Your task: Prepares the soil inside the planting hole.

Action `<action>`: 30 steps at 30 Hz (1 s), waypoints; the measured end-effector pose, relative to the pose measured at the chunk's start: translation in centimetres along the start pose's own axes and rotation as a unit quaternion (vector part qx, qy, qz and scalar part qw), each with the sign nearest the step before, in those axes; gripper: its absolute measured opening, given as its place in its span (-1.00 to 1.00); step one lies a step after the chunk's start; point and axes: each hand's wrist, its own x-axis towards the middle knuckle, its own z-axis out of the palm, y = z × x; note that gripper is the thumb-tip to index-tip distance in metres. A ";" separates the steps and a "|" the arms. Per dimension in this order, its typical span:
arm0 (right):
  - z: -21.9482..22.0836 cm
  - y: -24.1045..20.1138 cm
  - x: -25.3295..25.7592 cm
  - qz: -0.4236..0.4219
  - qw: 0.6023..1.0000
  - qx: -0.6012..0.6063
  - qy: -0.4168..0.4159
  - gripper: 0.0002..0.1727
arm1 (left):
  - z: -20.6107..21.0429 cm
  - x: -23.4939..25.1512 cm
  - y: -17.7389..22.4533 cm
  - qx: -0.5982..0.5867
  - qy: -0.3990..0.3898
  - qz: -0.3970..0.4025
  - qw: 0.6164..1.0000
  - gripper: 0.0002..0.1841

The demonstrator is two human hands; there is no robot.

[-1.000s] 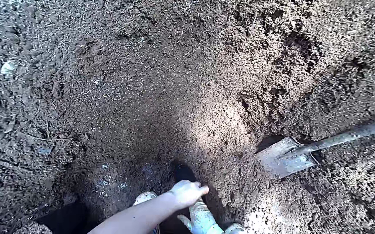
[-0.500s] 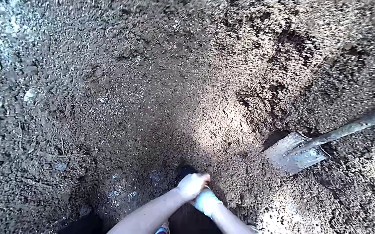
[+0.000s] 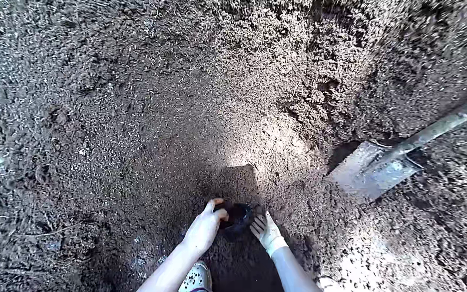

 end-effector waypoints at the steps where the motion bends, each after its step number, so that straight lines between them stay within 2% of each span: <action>1: 1.1 0.1 0.5 0.004 0.999 0.033 0.009 -0.21 | -0.1 -0.3 -0.1 0.000 -0.012 -0.002 1.000 -0.68; 6: 5.9 -1.7 0.9 0.011 0.999 0.028 0.031 -0.20 | -0.2 -1.3 -0.9 -0.024 -0.021 -0.001 0.999 -0.60; 10: 8.4 -2.3 1.2 0.001 0.999 0.045 -0.031 -0.09 | 0.0 -1.4 -1.0 -0.060 -0.040 -0.023 0.997 -0.55; 15: 10.6 -1.9 2.5 0.004 0.983 0.157 -0.094 0.02 | -0.4 -1.6 -1.2 -0.101 -0.045 -0.009 0.994 -0.51; 18: 13.8 -3.7 1.9 -0.021 0.975 0.165 -0.149 -0.01 | -0.6 -1.9 -1.3 -0.126 -0.059 -0.007 0.990 -0.50; 20: 15.0 -4.3 1.8 -0.013 0.972 0.180 -0.152 -0.07 | -0.5 -2.0 -1.2 -0.138 -0.062 -0.012 0.988 -0.48; 24: 14.4 -5.6 -0.7 -0.023 0.993 0.084 -0.084 -0.25 | -1.0 -1.3 -0.4 -0.179 -0.072 -0.033 0.981 -0.37; 27: 12.3 -6.8 -2.9 -0.069 0.986 0.037 -0.148 -0.31 | -1.0 -0.1 -0.3 -0.226 -0.075 -0.064 0.969 -0.31; 30: 9.6 -7.6 -5.2 -0.133 0.965 0.028 -0.225 -0.46 | -1.1 1.0 0.1 -0.267 -0.078 -0.086 0.957 -0.31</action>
